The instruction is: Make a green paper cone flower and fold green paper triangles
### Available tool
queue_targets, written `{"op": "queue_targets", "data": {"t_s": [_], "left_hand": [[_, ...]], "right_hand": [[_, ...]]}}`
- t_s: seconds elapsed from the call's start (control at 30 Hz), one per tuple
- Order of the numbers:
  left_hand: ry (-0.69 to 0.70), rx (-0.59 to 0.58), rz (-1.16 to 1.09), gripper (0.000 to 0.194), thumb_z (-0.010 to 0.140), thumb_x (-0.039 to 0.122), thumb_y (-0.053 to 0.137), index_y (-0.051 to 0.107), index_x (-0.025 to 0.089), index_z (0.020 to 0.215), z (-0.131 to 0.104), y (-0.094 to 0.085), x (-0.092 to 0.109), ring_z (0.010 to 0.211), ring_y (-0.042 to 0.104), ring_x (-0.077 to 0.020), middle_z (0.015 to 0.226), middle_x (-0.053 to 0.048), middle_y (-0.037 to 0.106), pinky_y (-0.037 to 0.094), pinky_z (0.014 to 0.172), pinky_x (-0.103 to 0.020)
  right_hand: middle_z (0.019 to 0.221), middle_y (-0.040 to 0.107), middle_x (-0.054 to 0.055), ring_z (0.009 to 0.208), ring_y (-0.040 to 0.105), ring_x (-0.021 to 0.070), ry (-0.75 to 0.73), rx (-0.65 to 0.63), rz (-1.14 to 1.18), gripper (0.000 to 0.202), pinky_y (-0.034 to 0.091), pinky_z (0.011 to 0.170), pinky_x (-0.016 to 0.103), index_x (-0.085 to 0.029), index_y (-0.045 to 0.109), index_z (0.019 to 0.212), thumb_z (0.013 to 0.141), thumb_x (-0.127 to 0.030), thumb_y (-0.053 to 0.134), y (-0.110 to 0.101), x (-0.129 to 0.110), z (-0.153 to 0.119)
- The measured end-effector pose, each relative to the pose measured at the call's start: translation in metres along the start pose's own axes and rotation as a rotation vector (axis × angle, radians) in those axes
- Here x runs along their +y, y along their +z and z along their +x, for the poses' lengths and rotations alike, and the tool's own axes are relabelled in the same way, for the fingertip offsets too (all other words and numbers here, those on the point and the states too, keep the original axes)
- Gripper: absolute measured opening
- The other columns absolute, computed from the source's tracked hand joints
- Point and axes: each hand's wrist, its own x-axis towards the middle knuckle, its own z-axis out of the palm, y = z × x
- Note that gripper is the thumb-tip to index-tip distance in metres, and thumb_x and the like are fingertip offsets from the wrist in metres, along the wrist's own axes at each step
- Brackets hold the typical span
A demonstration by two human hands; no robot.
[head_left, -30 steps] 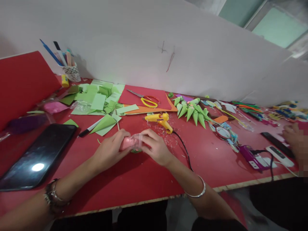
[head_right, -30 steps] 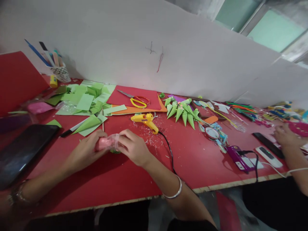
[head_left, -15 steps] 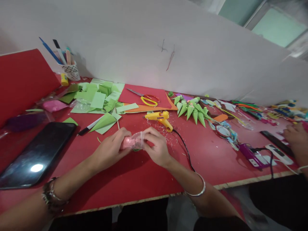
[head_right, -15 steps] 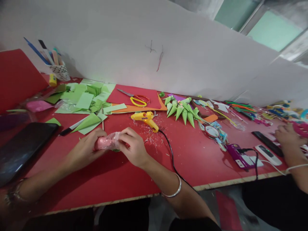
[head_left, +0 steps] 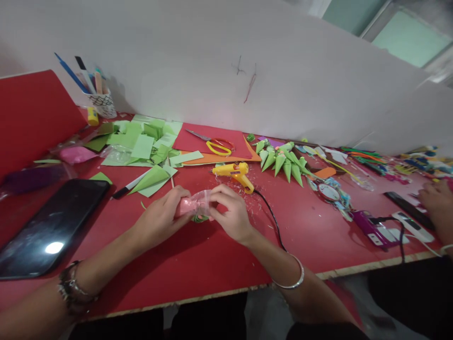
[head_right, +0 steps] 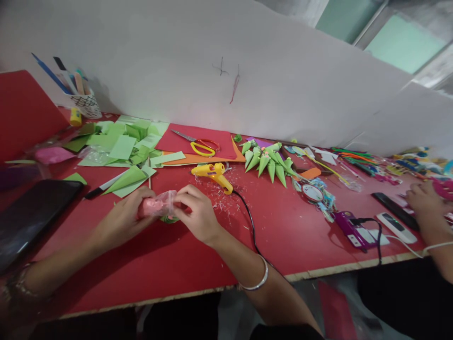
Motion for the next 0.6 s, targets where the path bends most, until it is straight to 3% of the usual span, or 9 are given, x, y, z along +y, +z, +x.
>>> {"op": "queue_targets", "data": {"t_s": [0.2, 0.6], "left_hand": [[0.022, 0.012, 0.001, 0.018, 0.083, 0.035, 0.047, 0.046, 0.02, 0.093, 0.001, -0.0015, 0.0018, 0.072, 0.059, -0.015, 0.083, -0.001, 0.057, 0.044, 0.06, -0.022], [0.035, 0.016, 0.033, 0.02, 0.083, 0.034, 0.048, 0.045, 0.02, 0.096, 0.0009, 0.0023, -0.0044, 0.077, 0.06, -0.0162, 0.09, -0.003, 0.059, 0.045, 0.063, -0.023]], "right_hand": [[0.074, 0.054, 0.0, 0.068, 0.051, 0.011, 0.019, 0.019, 0.04, 0.005, 0.043, 0.062, 0.023, -0.018, 0.056, 0.073, 0.078, -0.018, 0.057, -0.0004, 0.0005, 0.0008], [0.079, 0.054, 0.002, 0.074, 0.053, 0.0119, -0.015, -0.051, -0.018, 0.014, 0.044, 0.067, 0.023, -0.018, 0.058, 0.082, 0.087, -0.022, 0.045, 0.0011, 0.0028, -0.0026]]}}
